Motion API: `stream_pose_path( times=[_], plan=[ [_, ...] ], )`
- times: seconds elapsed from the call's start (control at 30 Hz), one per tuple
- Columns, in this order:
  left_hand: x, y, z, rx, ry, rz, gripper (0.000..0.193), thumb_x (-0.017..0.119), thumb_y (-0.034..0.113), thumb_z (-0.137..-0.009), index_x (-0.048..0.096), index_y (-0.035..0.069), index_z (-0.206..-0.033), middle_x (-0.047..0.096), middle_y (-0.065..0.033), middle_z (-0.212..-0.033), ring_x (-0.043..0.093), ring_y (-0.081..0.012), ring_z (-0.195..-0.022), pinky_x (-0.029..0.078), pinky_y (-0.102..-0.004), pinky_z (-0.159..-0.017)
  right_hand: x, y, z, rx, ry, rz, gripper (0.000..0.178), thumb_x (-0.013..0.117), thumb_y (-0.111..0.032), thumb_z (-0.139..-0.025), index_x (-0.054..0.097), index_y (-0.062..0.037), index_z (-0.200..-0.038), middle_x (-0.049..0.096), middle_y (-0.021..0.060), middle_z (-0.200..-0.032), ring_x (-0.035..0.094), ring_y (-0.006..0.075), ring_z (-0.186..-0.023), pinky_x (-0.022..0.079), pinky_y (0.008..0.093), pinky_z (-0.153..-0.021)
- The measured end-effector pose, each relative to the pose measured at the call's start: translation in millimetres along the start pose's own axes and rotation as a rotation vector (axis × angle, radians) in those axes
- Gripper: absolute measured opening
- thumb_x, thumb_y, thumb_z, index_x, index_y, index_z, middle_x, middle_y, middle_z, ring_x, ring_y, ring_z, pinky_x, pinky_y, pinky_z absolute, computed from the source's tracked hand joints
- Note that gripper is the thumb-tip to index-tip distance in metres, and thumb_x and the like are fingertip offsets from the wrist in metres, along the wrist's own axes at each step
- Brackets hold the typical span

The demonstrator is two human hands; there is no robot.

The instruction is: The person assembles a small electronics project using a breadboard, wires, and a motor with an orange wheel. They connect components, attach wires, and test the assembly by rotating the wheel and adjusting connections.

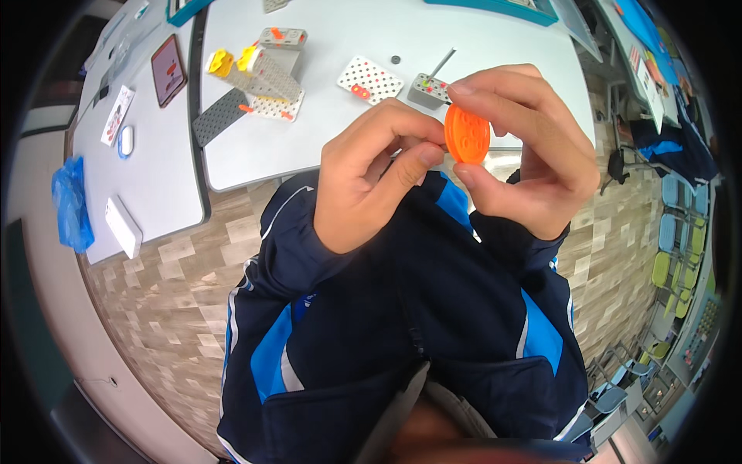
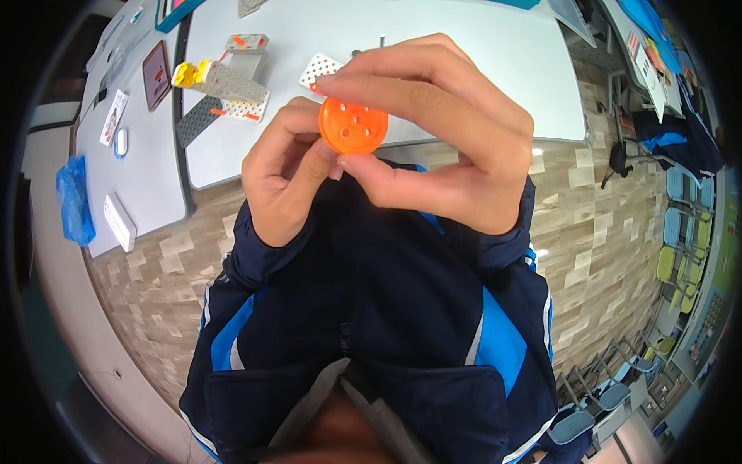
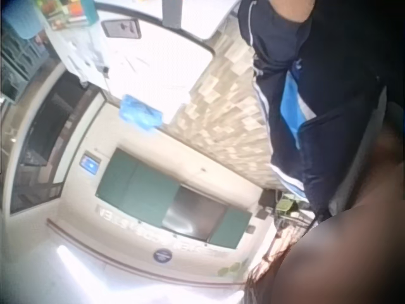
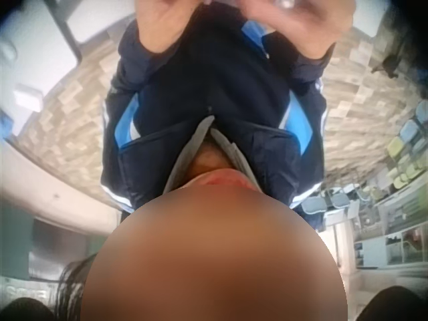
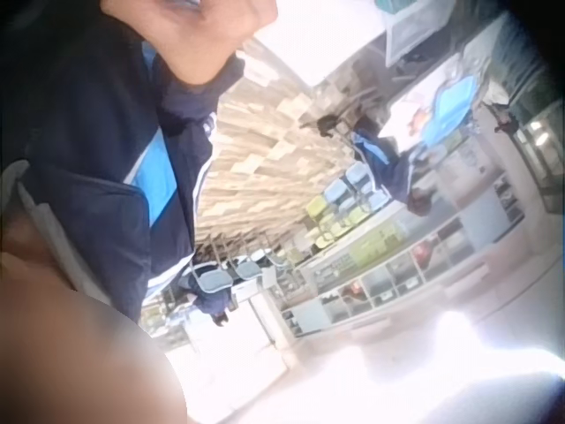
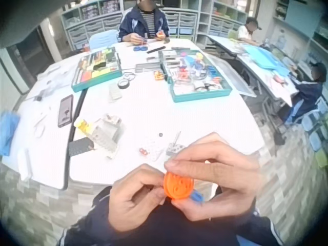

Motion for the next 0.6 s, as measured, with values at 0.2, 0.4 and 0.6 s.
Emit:
stream_pose_path(
  times=[0.2,0.4,0.6],
  plan=[
    [-5,6,25,-0.011,0.044,0.038,0.015,0.063,0.006,-0.103,0.064,-0.005,-0.113,0.067,-0.0076,-0.1,0.063,-0.0119,-0.086,0.051,-0.0256,-0.078,15,-17,3,0.012,-0.04,-0.074,0.054,0.081,-0.004,-0.064,0.069,0.0121,-0.113,0.071,0.0224,-0.108,0.065,0.029,-0.094,0.048,0.0306,-0.071],
    [-8,3,47,-0.03,0.093,0.056,0.015,0.061,0.006,-0.104,0.065,-0.004,-0.113,0.066,-0.0067,-0.1,0.061,-0.0107,-0.085,0.049,-0.0248,-0.076,24,-31,9,-0.116,-0.058,-0.11,0.053,0.082,0.0,-0.061,0.069,0.0121,-0.112,0.071,0.0243,-0.107,0.067,0.0331,-0.095,0.053,0.0378,-0.079],
    [-11,0,67,0.052,0.156,0.021,0.012,0.063,0.003,-0.102,0.066,-0.004,-0.11,0.065,-0.0066,-0.098,0.056,-0.0094,-0.078,0.046,-0.0247,-0.071,38,-45,18,-0.112,-0.079,-0.139,0.05,0.084,0.0,-0.06,0.071,0.012,-0.107,0.07,0.0251,-0.107,0.068,0.0339,-0.094,0.053,0.0392,-0.08]
  ],
)
Point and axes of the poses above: each hand's wrist, its own z-axis away from the middle knuckle, its own x-axis out of the palm, y = z × x, the point moved 6 cm from there along -z, towards the middle knuckle
